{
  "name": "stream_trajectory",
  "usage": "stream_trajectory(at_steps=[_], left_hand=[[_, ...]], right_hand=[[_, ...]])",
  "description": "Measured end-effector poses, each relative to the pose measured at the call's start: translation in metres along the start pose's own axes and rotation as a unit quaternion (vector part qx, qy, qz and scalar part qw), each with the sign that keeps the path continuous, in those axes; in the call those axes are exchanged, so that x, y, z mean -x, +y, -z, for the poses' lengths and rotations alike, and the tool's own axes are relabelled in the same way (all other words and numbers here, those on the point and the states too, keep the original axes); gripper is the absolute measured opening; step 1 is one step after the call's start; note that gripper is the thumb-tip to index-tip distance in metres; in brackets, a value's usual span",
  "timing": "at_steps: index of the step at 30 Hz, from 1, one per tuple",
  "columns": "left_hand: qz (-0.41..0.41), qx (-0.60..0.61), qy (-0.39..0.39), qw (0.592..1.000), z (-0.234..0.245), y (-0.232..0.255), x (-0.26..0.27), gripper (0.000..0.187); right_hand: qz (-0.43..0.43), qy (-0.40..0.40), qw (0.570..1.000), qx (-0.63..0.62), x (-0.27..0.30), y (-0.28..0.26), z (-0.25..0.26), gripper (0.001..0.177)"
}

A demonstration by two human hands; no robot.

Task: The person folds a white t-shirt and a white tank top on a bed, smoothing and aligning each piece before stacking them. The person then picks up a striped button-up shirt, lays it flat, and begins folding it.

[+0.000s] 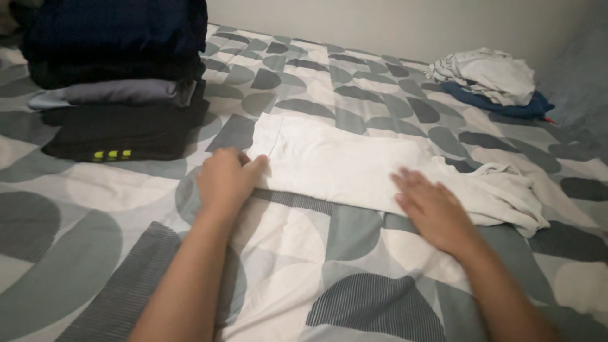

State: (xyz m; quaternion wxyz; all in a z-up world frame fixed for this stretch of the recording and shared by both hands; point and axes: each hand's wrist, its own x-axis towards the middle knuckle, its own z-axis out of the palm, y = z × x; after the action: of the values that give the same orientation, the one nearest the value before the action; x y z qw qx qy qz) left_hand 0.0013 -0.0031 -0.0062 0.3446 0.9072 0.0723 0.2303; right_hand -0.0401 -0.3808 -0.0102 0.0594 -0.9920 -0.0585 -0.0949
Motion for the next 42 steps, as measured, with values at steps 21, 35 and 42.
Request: stream_trajectory(at_steps=[21, 35, 42], left_hand=[[-0.013, -0.026, 0.052, 0.998, -0.016, 0.003, -0.013, 0.038], [0.017, 0.051, 0.002, 0.999, -0.025, 0.0, -0.023, 0.032], [-0.061, 0.161, 0.029, 0.985, -0.037, -0.006, -0.03, 0.059]], right_hand=[[0.035, 0.025, 0.997, 0.067, -0.087, -0.03, -0.039, 0.074], [0.057, -0.01, 0.998, -0.013, -0.137, -0.109, -0.048, 0.076], [0.2, 0.003, 0.978, -0.054, -0.147, -0.151, -0.053, 0.069]])
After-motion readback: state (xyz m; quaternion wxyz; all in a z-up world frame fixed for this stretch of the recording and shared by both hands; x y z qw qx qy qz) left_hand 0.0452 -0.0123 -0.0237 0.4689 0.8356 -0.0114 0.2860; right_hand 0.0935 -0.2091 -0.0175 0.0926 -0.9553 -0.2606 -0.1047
